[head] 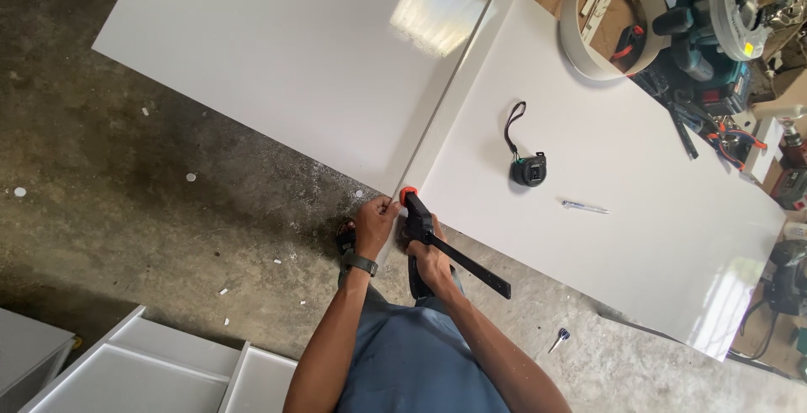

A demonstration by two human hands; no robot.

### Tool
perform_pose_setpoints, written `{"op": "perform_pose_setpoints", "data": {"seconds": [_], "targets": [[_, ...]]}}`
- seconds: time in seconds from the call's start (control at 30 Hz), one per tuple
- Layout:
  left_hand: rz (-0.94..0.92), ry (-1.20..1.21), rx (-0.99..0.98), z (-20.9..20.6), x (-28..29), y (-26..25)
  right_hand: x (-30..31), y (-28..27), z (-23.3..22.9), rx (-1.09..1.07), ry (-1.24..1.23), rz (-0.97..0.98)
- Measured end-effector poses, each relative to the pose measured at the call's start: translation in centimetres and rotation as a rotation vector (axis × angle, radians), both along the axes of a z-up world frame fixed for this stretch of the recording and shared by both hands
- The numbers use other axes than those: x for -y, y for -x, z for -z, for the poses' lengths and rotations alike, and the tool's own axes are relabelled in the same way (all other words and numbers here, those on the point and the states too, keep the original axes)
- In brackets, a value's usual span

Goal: Measure a white panel and mark it with a pen, then align a wooden guide and clamp it in place.

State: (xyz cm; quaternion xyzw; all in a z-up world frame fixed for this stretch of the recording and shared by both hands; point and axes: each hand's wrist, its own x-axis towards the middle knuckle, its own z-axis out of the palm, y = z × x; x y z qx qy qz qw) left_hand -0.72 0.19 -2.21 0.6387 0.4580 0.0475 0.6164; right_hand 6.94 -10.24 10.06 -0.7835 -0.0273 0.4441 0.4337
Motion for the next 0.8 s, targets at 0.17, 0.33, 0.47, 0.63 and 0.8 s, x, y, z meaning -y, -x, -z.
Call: {"op": "perform_pose_setpoints", "data": {"seconds": [0.17,0.33,0.47,0.63,0.8], "targets": [[0.02,0.114,-0.054,3.3,-1.3,0.5,1.4,0.2,2.2,0.006,0.003,-0.006],[0.321,0.303,0.032,5.2,-2.6,1.2,0.7,0.2,1.1,-0.034,-0.18,0.069],[0.305,0.289,0.088,7.7,-1.4,1.6,0.8,0.0,0.7,-0.056,-0.154,0.049],[0.22,0.187,0.126,5.9,-1.2,1.1,1.0,0.0,1.2,-0.021,-0.096,-0.005],[0.216,0.015,-0.019,4.3,-0.9,0.5,1.5,0.0,2.1,0.03,-0.096,-0.021]]}}
